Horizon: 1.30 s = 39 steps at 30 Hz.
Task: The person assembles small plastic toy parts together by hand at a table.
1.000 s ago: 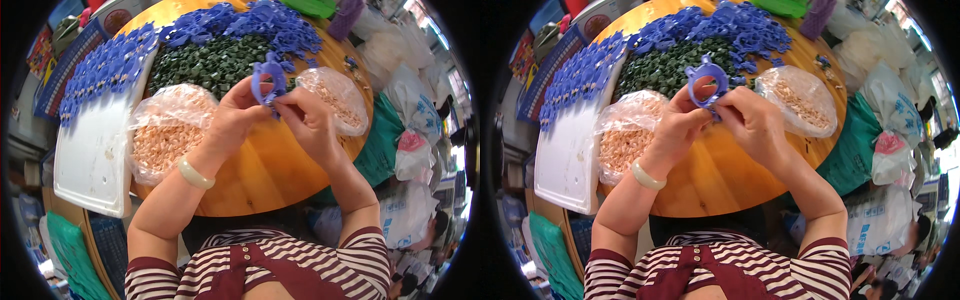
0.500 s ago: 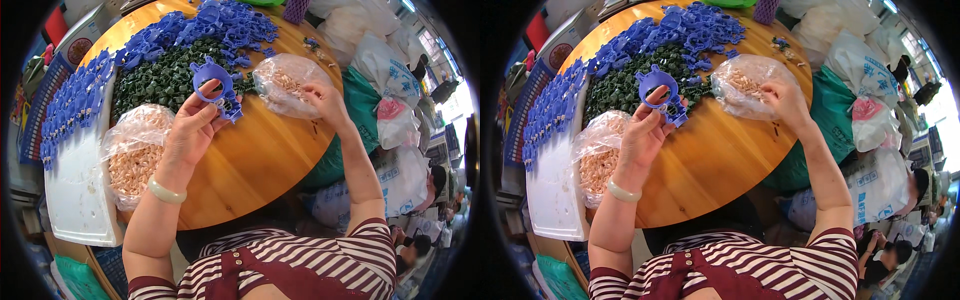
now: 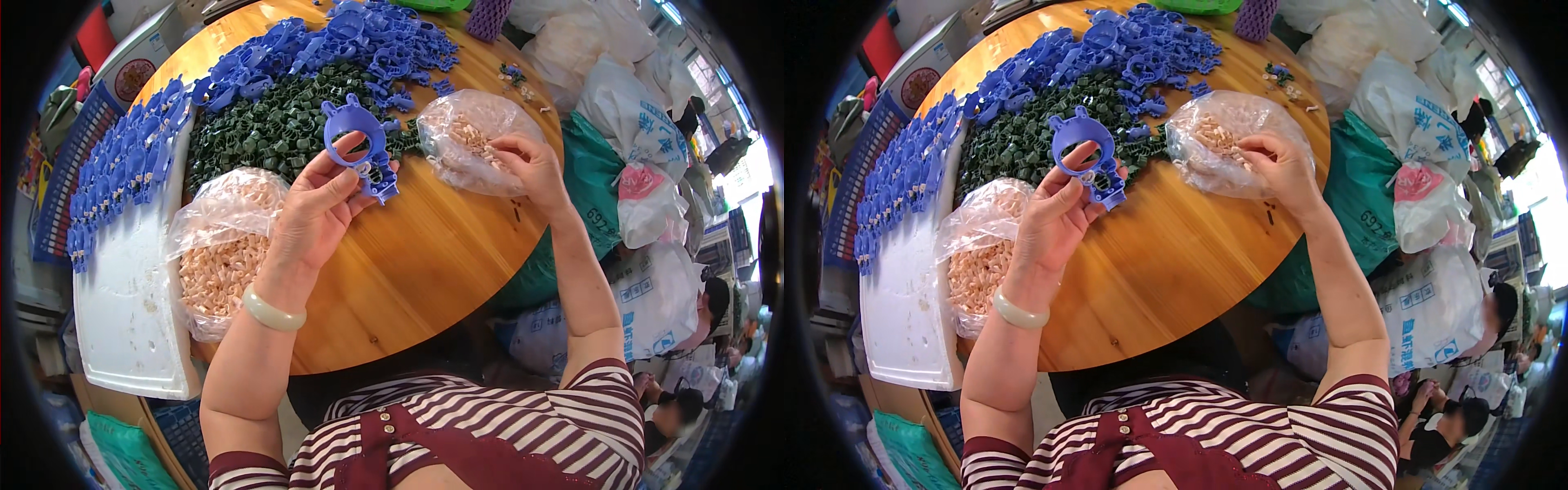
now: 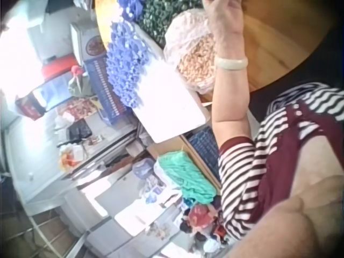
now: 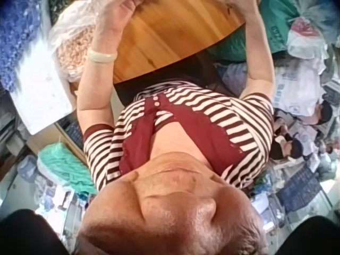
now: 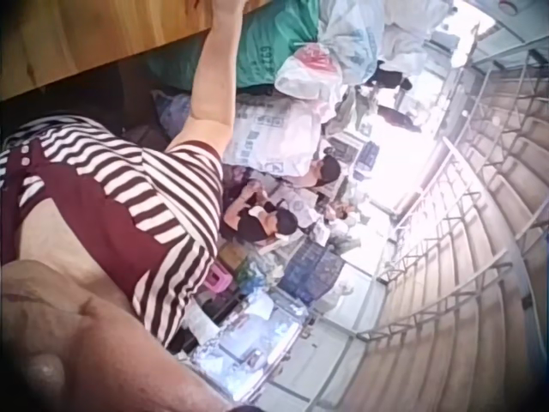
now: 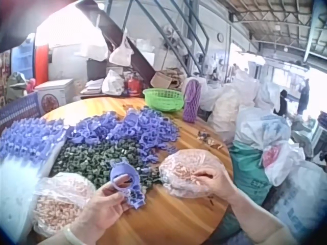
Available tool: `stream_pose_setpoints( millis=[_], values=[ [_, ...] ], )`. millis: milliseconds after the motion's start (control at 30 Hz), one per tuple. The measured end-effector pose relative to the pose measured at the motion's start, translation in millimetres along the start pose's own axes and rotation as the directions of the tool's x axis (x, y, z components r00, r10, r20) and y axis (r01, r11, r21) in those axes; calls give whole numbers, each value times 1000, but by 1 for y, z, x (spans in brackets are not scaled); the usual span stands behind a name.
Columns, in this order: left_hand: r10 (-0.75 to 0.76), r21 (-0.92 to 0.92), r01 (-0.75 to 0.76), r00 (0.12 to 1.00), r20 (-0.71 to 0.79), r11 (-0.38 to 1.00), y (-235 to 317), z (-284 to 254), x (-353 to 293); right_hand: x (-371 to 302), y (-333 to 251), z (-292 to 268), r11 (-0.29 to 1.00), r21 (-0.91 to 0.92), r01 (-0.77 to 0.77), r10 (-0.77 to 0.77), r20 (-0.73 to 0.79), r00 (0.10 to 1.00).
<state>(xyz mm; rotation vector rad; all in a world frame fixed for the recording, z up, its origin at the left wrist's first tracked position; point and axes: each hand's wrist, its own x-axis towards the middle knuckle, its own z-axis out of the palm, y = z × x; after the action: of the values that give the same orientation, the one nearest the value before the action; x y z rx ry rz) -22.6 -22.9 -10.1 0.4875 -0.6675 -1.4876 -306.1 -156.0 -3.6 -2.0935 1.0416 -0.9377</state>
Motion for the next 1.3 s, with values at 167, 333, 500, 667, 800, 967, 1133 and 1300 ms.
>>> stream_pose_setpoints(
  millis=[167,333,500,667,800,967,1133,1300],
  values=[
    [-37,-46,39,999,40,998,-1,2,-1,-5,-47,10,978,209,20,-34,61,998],
    [-95,-43,97,994,53,994,-7,5,-3,-8,-90,38,914,192,359,-374,47,926],
    [-97,-41,101,992,83,994,-7,5,-4,-10,-117,58,904,-1,428,-428,10,904],
    [-61,-54,67,992,106,996,-5,9,-4,-6,-115,61,862,-42,506,-505,14,863],
    [-38,-14,40,995,96,999,-6,9,-5,-8,-111,67,871,-17,491,-491,-7,871],
    [7,37,-10,996,85,999,-11,8,-6,-10,-110,72,898,10,440,-440,-13,898],
    [33,37,-35,997,72,999,-15,9,-7,-12,-107,77,911,75,405,-403,-47,914],
    [25,39,-27,998,64,999,-15,11,-8,-15,-109,76,886,43,462,-462,-3,887]
  ],
)
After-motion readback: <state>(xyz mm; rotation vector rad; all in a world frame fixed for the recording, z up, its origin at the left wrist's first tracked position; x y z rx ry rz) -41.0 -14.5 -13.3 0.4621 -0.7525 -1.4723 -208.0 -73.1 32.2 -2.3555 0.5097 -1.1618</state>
